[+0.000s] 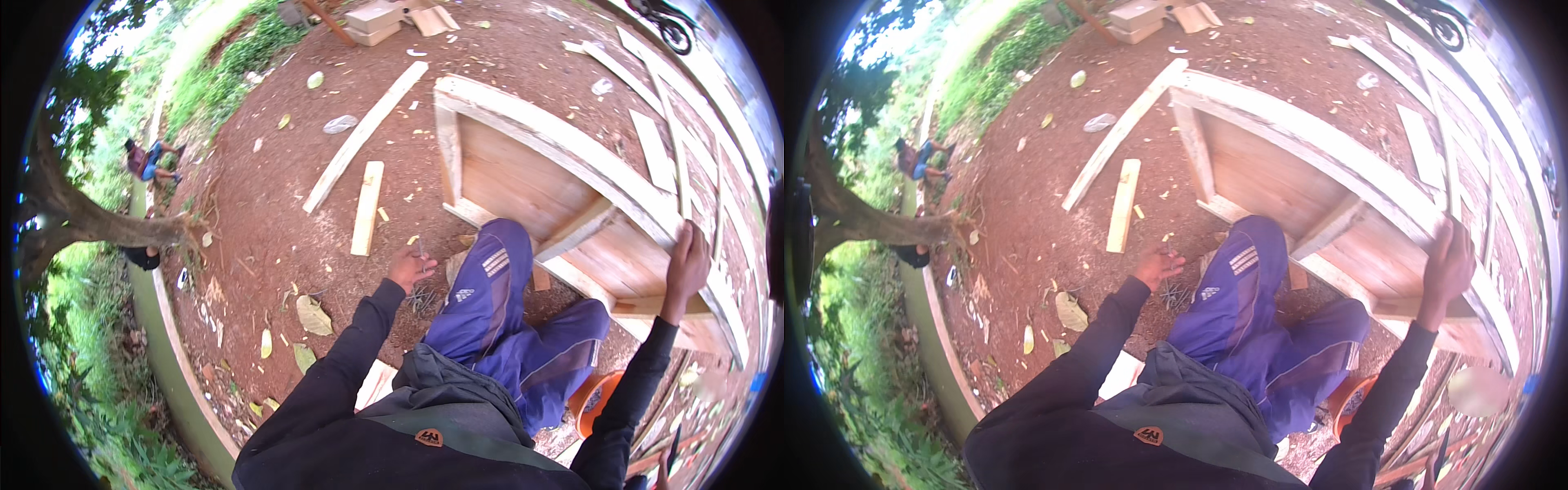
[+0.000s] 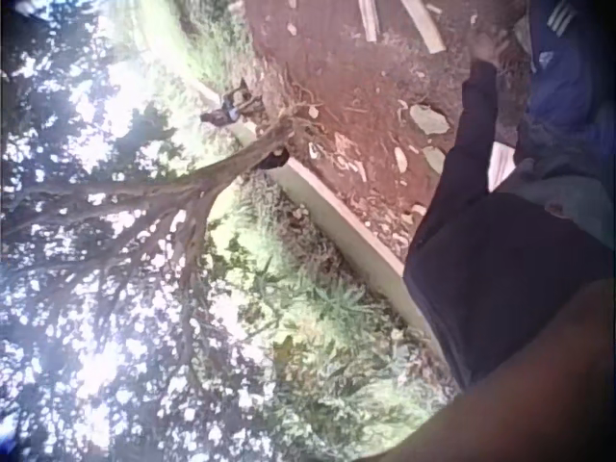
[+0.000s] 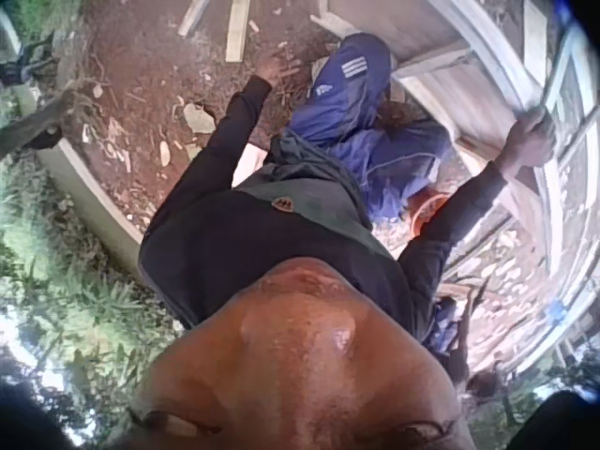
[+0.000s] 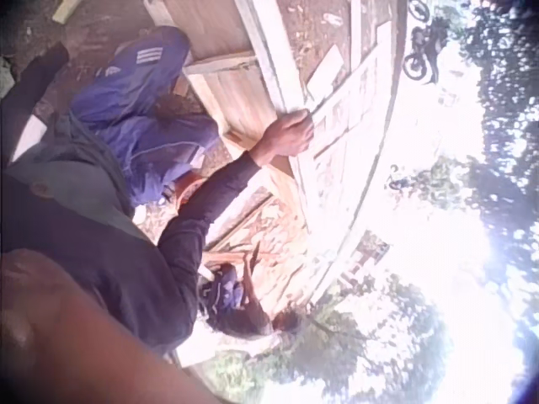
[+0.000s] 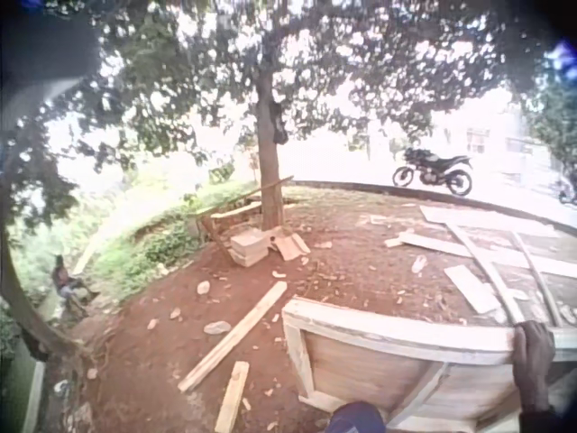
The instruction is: The person assembles a wooden frame by placing wooden planks and crossbars, then hammers nails to secure them. The person uses a hammer and nails to fasten the pieces together on the ground.
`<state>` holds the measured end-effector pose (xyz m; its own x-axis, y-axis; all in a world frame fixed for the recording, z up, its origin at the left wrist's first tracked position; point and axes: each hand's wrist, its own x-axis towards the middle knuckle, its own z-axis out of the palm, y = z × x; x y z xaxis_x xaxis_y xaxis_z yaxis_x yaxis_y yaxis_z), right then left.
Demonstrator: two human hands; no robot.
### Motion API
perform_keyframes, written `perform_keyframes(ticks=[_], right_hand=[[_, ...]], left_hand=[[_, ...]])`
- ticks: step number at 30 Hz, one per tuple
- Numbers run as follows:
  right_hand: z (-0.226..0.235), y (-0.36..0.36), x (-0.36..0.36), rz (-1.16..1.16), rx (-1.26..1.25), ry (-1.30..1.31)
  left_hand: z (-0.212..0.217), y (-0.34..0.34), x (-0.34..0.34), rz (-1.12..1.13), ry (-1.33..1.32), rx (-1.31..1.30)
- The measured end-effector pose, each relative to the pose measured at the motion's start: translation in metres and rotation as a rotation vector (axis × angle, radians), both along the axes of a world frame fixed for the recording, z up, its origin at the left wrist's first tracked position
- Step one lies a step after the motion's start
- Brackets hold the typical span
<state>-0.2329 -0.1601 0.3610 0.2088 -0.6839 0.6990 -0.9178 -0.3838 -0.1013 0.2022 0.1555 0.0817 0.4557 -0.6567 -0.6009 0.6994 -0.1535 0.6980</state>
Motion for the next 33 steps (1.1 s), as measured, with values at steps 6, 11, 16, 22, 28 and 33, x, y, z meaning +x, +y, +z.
perform_keyframes(ticks=[6,11,16,22,28,33], right_hand=[[0.022,0.019,0.043,0.034,-0.116,-0.058],[0.018,0.02,0.023,0.032,-0.171,-0.097],[0.013,0.028,0.026,0.047,-0.223,-0.113],[0.015,0.032,0.028,0.066,-0.227,-0.131],[0.016,0.03,0.027,0.056,-0.194,-0.126],[0.016,0.027,0.027,0.077,-0.222,-0.145]], left_hand=[[0.197,-0.073,0.002,-0.028,-0.386,-0.586],[0.311,-0.164,-0.075,-0.34,-0.712,-0.808],[0.329,-0.233,-0.121,-0.58,-0.765,-0.942],[0.325,-0.264,-0.139,-0.605,-0.906,-0.863],[0.317,-0.266,-0.14,-0.607,-0.957,-0.875],[0.314,-0.27,-0.14,-0.61,-0.918,-0.886]])
